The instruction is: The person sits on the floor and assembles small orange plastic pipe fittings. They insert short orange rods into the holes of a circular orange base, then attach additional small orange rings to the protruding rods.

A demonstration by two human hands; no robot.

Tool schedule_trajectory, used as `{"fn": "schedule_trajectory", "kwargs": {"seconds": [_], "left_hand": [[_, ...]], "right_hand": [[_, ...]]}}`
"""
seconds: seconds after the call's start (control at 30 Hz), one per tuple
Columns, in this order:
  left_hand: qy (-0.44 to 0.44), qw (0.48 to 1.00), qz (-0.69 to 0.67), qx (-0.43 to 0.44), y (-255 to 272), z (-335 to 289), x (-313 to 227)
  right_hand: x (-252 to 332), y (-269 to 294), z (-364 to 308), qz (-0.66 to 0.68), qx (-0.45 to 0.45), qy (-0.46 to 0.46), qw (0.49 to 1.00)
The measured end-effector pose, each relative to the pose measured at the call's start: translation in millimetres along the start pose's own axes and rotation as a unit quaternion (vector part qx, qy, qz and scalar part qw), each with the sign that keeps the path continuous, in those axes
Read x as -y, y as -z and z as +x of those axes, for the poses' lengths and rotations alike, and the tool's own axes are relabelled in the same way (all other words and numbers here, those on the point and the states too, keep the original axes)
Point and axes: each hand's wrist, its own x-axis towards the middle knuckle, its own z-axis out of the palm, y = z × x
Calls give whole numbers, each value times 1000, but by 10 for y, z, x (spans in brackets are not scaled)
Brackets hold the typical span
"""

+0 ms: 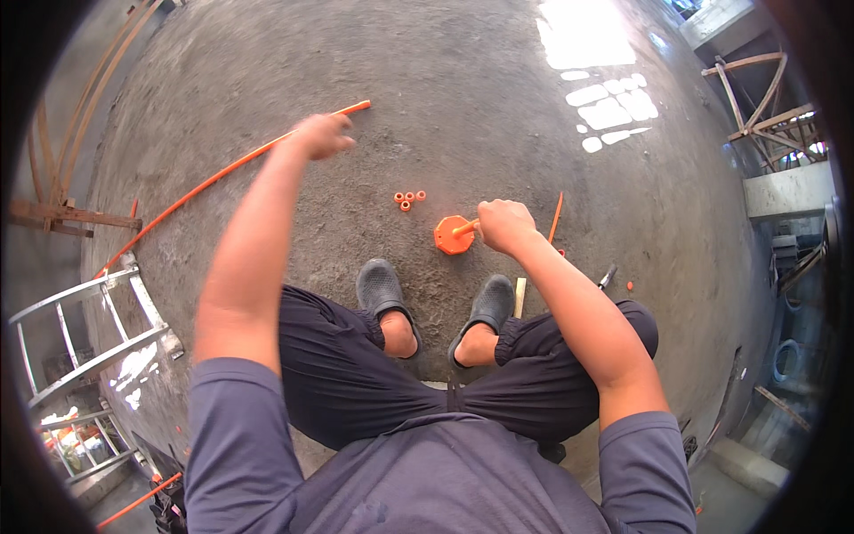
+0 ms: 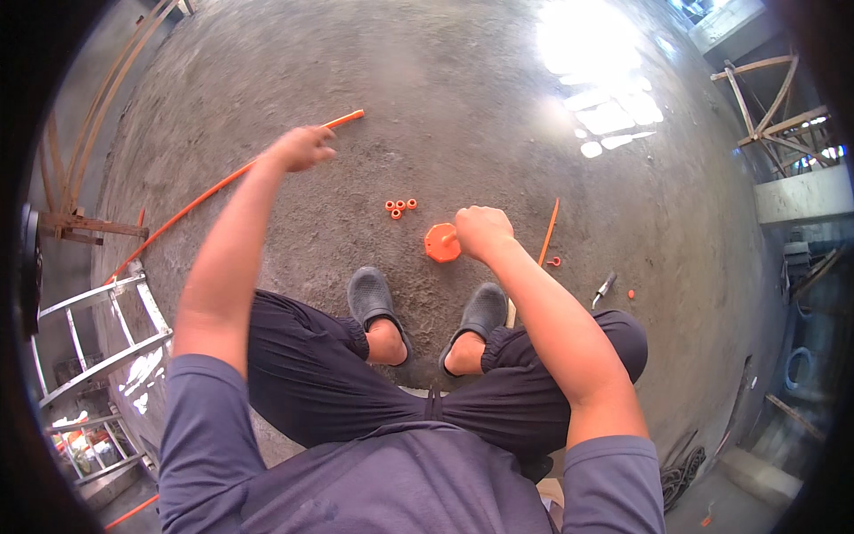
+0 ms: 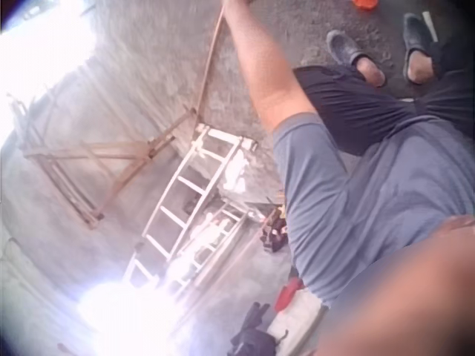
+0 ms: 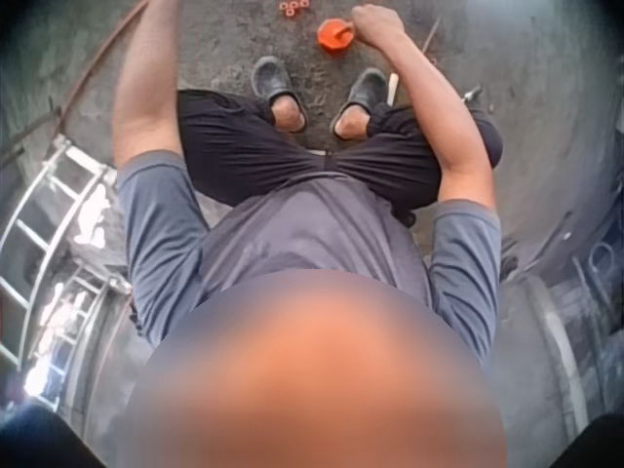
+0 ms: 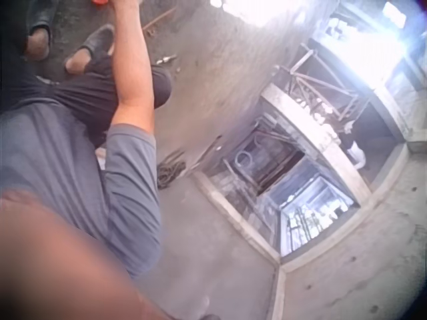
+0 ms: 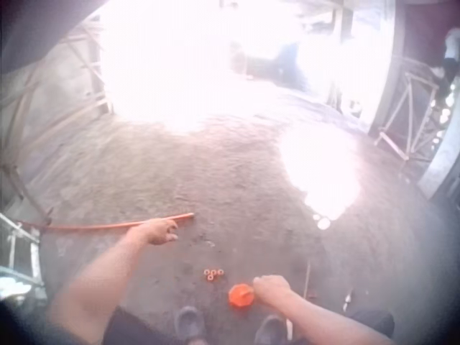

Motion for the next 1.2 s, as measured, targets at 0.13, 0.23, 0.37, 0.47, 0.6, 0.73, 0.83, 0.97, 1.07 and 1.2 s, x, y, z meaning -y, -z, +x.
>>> {"fn": "schedule_trajectory", "kwargs": {"seconds": [0.13,0.23,0.37,0.47,0.6,0.73,0.83,0.97,1.07,1.2], "left_hand": [[73,996,-1,-50,347,-408,903],[137,990,21,-23,4,-778,1318],[212,954,-66,202,-300,-1077,1614],[229,953,-134,146,-313,-1093,1690],[143,979,-144,19,-337,-1013,1657],[172,968,-159,92,-338,-963,1577],[176,965,-166,100,-321,-955,1550],[157,972,-160,74,-336,-975,1581],[166,970,-156,89,-334,-1007,1612],[194,962,-163,96,-305,-1039,1577]], "right_hand": [[1,-37,12,-23,-28,63,997],[-33,-79,40,-54,-52,140,987],[-92,-84,42,-111,-54,212,969],[-88,-50,6,-105,-17,181,978],[-57,-29,-36,-69,-7,85,994],[-19,-79,-8,-74,-24,127,989],[-8,-102,47,-108,-48,187,975],[28,-68,73,-126,-33,193,973],[95,-25,89,-104,-20,148,983],[152,-7,138,-86,-23,133,987]]}}
